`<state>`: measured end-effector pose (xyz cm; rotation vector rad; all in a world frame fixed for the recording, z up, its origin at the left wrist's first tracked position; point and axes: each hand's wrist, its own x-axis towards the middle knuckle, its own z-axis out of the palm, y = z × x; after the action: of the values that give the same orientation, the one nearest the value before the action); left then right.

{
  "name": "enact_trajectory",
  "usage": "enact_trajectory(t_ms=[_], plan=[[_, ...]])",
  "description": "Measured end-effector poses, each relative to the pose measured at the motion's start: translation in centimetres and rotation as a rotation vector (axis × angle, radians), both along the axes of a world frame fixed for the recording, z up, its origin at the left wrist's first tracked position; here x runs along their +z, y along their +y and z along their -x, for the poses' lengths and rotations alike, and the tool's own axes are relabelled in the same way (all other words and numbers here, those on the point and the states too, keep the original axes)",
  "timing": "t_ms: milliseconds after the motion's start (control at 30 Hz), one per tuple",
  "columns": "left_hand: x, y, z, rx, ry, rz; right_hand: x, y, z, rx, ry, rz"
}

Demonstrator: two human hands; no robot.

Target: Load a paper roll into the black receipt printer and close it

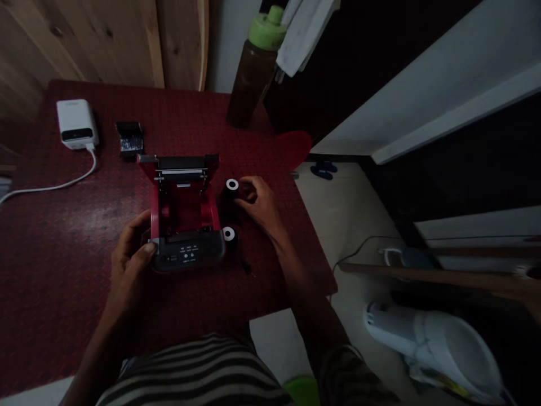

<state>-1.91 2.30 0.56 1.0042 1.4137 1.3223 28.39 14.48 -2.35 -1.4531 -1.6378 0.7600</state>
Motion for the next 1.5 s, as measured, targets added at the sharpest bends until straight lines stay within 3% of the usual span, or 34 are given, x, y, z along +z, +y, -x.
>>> enact_trajectory(t_ms=[167,267,367,467,567,633,800,1067,1267,1500], plan=[[0.3,0.0,0.0,-0.019,0.002,-0.006,-1.4,1.1,2.5,0.022,0.04,-0.009],[0.1,0.0,0.2,-0.035,-0.014,-0.007,-0.5,0.9,2.1,0.006,0.069,-0.009],[-0.2,-0.1,0.2,-0.044,-0.034,0.008,2.9,-0.3,0.6,0.031,0.107,-0.016],[-0.4,-0.2,0.2,-0.061,-0.068,0.029,8.3,-2.4,-0.2,0.202,0.124,-0.003],[-0.2,-0.2,0.0,-0.067,-0.071,0.026,12.7,-4.0,1.0,0.405,0.024,0.034],[0.0,-0.2,-0.1,-0.072,-0.057,0.003,13.9,-4.3,2.9,0.465,-0.119,0.026],[0.4,-0.2,-0.1,-0.115,-0.059,-0.044,12.9,-3.4,8.2,0.608,-0.447,-0.062],[0.7,-0.3,-0.2,-0.113,-0.081,-0.025,12.5,-5.1,12.1,0.518,-0.878,-0.051],[0.9,-0.4,-0.3,-0.114,-0.107,-0.008,10.9,-3.8,13.2,0.523,-0.949,-0.05],[0.8,-0.4,-0.1,-0.116,-0.078,-0.006,8.7,-2.3,12.9,0.513,-0.836,0.003]])
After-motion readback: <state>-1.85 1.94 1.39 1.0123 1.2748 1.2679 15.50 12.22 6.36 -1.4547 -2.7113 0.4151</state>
